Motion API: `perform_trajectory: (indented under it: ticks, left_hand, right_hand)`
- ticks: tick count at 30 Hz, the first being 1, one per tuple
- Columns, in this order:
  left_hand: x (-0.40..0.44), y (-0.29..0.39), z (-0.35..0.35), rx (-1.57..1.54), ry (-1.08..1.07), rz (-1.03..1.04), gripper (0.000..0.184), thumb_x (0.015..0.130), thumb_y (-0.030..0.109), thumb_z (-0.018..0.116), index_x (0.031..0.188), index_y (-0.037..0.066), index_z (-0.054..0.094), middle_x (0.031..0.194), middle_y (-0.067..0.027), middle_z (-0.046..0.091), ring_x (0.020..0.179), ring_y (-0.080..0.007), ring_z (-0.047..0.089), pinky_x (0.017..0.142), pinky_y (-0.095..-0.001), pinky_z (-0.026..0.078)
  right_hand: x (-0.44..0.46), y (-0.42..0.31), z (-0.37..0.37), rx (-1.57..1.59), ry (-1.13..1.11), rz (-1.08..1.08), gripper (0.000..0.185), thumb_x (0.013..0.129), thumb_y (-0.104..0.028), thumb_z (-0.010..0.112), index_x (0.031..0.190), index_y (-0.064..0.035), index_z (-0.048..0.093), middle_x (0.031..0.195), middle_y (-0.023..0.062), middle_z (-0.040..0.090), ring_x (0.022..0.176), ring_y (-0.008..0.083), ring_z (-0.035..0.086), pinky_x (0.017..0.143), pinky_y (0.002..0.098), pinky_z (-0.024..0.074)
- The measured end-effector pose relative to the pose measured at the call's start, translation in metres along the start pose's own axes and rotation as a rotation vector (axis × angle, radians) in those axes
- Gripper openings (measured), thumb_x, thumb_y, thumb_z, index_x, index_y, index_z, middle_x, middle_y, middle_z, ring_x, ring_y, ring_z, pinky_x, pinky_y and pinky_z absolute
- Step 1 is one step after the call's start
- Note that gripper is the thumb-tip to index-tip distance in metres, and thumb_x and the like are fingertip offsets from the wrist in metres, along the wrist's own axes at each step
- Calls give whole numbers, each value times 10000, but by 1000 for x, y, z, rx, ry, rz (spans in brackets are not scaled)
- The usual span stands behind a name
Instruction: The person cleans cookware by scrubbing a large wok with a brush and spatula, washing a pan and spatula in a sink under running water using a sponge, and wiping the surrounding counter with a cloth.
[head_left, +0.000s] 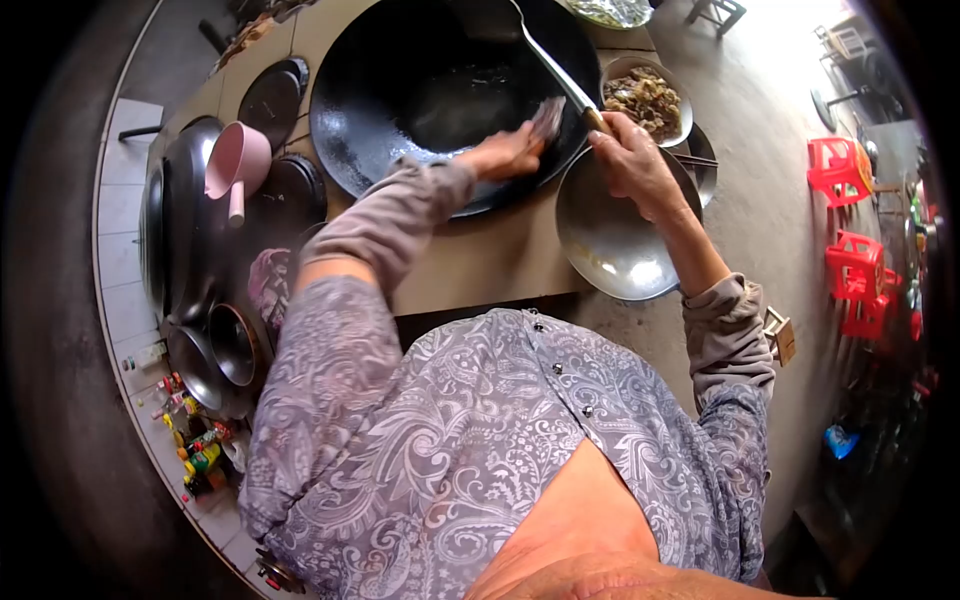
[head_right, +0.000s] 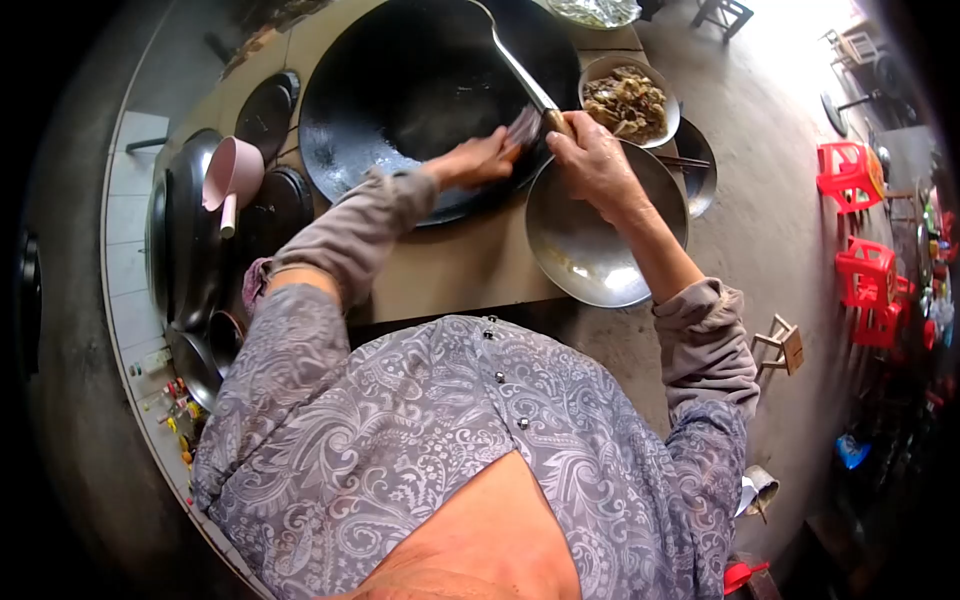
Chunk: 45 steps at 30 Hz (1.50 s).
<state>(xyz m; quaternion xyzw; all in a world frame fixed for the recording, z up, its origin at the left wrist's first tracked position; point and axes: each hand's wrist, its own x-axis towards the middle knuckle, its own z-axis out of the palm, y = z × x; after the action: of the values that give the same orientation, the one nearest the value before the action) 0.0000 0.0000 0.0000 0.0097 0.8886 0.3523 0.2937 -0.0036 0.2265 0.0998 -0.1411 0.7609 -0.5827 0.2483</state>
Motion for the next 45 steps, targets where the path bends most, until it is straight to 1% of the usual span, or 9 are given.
perform_trajectory:
  ticks: [5,9,19,26,31,33,36,41,45]
  left_hand:
    - [-131,-118,-31,499,-78,148,406,799,223,545,1155,74,419,912,-206,611,886,-346,604,781,-425,477]
    - [-109,-186,-87,962,270,-327,336,800,141,531,1115,73,436,938,-191,624,887,-334,621,761,-446,485]
    - [-83,-117,-73,627,100,-193,467,742,257,592,1116,81,376,897,-243,620,874,-407,597,767,-472,477]
    - [-104,-184,-121,885,537,-496,422,823,102,505,1213,34,357,965,-256,584,869,-389,616,684,-459,526]
    - [16,-248,-122,832,657,-409,468,820,153,533,1243,120,336,1058,-237,543,922,-369,606,650,-486,529]
    - [58,-220,-120,602,779,-220,260,833,233,510,1090,203,490,879,-179,614,703,-322,642,583,-407,509]
    - [103,-197,-104,250,387,-132,419,791,254,586,1164,157,420,907,-206,608,831,-366,618,657,-459,485]
    - [27,-148,-121,732,35,63,477,746,242,616,1151,153,380,935,-216,601,862,-373,605,729,-449,482]
    - [-36,-157,-178,844,196,-39,468,745,253,621,1143,174,389,948,-210,600,857,-371,609,718,-456,490]
  right_hand:
    - [-1,16,41,692,-160,446,90,865,-132,507,873,-53,464,683,-4,436,490,48,399,376,181,307]
    - [4,24,53,901,-138,665,116,870,-107,485,809,-26,429,688,20,427,482,43,366,375,158,288]
    - [17,27,62,1148,-161,986,131,864,-83,429,889,20,353,747,82,434,482,36,360,364,138,323]
    - [51,39,128,1307,-189,1060,222,902,-160,393,850,56,395,574,-29,334,437,31,315,353,150,282]
    - [15,32,115,1421,-214,1039,226,909,-146,401,871,77,399,596,-31,324,464,19,317,362,134,276]
    - [0,26,105,1471,-153,1052,241,923,-154,394,883,83,402,632,-19,344,479,10,318,364,135,278]
    - [-7,25,109,1440,-66,1027,246,921,-159,401,885,85,411,608,-29,335,477,14,317,368,136,280]
    - [29,41,123,1392,-37,973,236,914,-151,407,884,83,417,572,-43,319,467,25,320,379,150,281]
    - [44,44,136,1326,-42,981,226,918,-143,404,878,80,418,590,-30,338,461,31,314,385,153,279]
